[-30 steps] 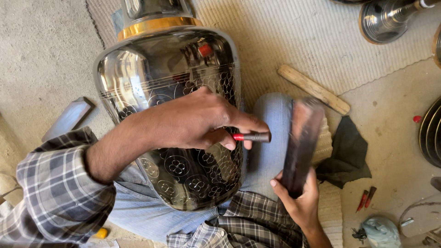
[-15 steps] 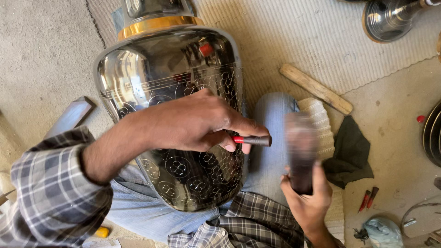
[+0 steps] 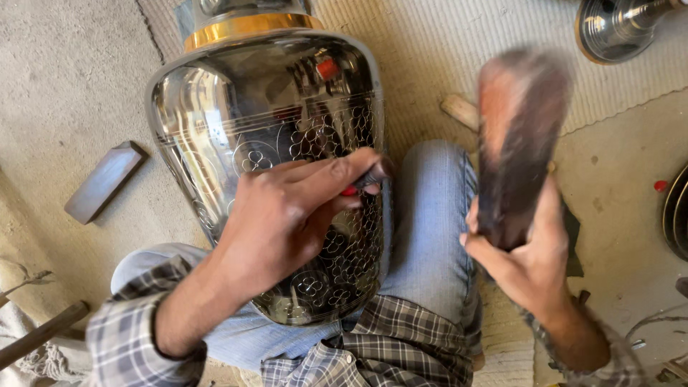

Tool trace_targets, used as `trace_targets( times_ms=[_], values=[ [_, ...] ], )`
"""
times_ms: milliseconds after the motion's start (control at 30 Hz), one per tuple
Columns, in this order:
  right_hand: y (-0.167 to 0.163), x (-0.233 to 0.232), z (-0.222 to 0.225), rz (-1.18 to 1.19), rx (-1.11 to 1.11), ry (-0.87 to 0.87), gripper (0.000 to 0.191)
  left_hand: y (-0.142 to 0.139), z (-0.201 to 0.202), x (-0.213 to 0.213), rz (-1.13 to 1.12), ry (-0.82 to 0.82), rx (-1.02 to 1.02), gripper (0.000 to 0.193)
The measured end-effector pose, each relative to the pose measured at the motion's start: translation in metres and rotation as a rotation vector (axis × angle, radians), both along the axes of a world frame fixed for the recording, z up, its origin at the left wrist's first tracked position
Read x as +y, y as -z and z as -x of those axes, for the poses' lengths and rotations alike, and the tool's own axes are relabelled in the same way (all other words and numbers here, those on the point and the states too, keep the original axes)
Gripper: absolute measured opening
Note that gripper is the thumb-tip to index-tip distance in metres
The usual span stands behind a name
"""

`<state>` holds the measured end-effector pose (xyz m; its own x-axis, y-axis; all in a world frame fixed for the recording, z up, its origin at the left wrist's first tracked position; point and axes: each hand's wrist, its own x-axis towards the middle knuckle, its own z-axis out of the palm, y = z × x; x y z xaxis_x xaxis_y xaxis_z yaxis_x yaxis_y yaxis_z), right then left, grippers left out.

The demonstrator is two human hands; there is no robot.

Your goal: The person sits on the floor with a large engraved brass vase between the legs, holds a small punch against the etched pattern, and repeatedly strikes the punch with a wooden mallet to chase the decorative design, repositioning the punch across the vase surface. Earlier, a whetstone-like block is held on a cloth while the punch is worked against it.

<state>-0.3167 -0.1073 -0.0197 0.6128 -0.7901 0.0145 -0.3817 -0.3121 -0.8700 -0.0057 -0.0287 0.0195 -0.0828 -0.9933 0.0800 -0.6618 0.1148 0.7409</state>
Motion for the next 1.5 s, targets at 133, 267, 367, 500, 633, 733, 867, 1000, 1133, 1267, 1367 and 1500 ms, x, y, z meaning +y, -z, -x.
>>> trace_targets(
  times_ms=[133,267,367,500,633,733,867,1000,1133,1267,1367,1500],
  values=[
    [-0.025,-0.037,-0.018,0.247,0.163,-0.139,0.074,0.001,0.015,0.015,0.068,-0.241,-0.062,0.043],
    [-0.049,-0.066,-0.032,0.343,0.255,-0.283,0.081,0.004,0.026,0.028,0.096,-0.412,-0.051,0.036],
    [-0.073,-0.079,-0.048,0.458,0.375,-0.423,0.086,0.008,0.034,0.035,0.154,-0.528,0.000,0.035],
    [-0.111,-0.085,-0.076,0.334,0.178,-0.431,0.089,0.022,0.045,0.042,0.319,-0.593,0.158,0.029],
    [-0.135,-0.094,-0.092,0.593,0.441,-0.732,0.093,0.035,0.053,0.057,0.326,-0.688,0.162,0.028],
    [-0.141,-0.095,-0.095,0.594,0.509,-0.784,0.093,0.051,0.059,0.063,0.397,-0.783,0.295,0.042],
    [-0.144,-0.094,-0.094,0.638,0.698,-0.864,0.101,0.065,0.068,0.072,0.484,-0.848,0.518,0.058],
    [-0.146,-0.097,-0.097,0.693,0.529,-0.809,0.093,0.072,0.063,0.069,0.514,-0.900,0.662,0.047],
    [-0.147,-0.101,-0.103,0.628,0.410,-0.687,0.094,0.068,0.065,0.066,0.510,-0.803,0.629,0.046],
    [-0.150,-0.099,-0.105,0.565,0.380,-0.637,0.096,0.067,0.070,0.070,0.520,-0.850,0.540,0.048],
    [-0.151,-0.098,-0.102,0.684,0.518,-0.789,0.097,0.070,0.067,0.073,0.507,-0.859,0.456,0.050],
    [-0.147,-0.100,-0.096,0.667,0.589,-0.822,0.101,0.071,0.054,0.072,0.395,-0.846,0.527,0.029]
  ],
)
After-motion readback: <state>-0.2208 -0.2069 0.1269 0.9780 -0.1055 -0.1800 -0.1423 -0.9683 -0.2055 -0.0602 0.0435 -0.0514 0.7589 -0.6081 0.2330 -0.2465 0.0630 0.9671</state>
